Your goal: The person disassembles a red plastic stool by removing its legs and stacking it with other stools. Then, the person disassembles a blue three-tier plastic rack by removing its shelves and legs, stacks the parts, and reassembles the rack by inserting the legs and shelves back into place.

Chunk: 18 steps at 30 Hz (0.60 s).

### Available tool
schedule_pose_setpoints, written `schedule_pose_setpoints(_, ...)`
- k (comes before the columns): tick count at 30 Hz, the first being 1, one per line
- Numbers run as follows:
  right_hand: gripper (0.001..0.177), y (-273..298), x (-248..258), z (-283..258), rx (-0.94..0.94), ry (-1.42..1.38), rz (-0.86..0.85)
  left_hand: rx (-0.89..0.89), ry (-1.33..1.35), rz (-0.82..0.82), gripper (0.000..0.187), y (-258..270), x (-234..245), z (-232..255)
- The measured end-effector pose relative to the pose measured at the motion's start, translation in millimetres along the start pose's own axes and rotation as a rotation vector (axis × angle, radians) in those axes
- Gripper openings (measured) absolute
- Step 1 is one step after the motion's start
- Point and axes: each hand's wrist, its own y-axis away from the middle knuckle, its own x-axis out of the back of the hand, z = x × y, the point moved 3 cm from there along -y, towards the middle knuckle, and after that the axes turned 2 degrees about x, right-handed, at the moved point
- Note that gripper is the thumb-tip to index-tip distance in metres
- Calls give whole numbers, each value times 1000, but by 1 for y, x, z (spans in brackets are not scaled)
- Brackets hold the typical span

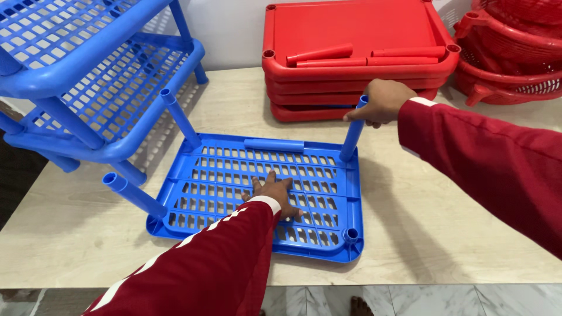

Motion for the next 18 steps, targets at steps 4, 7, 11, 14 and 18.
schedule_pose_setpoints(4, 43, 2, 5, -7, 105, 135, 24, 2, 2, -7, 98, 0, 0, 0)
schedule_pose_setpoints(7, 38, 1, 9, -9, 182, 198, 16, 5, 8, -7, 100, 0, 1, 0)
schedule_pose_setpoints(11, 34, -1, 6, -13, 229, 262, -17, 10, 12, -8, 100, 1, 1, 0)
schedule_pose_setpoints(14, 35, -2, 2, -15, 229, 261, -20, 8, 12, -2, 101, 1, 1, 0)
schedule_pose_setpoints(18, 50, 4, 6, -14, 270, 100, 181, 3, 21, 2, 100, 1, 0, -1)
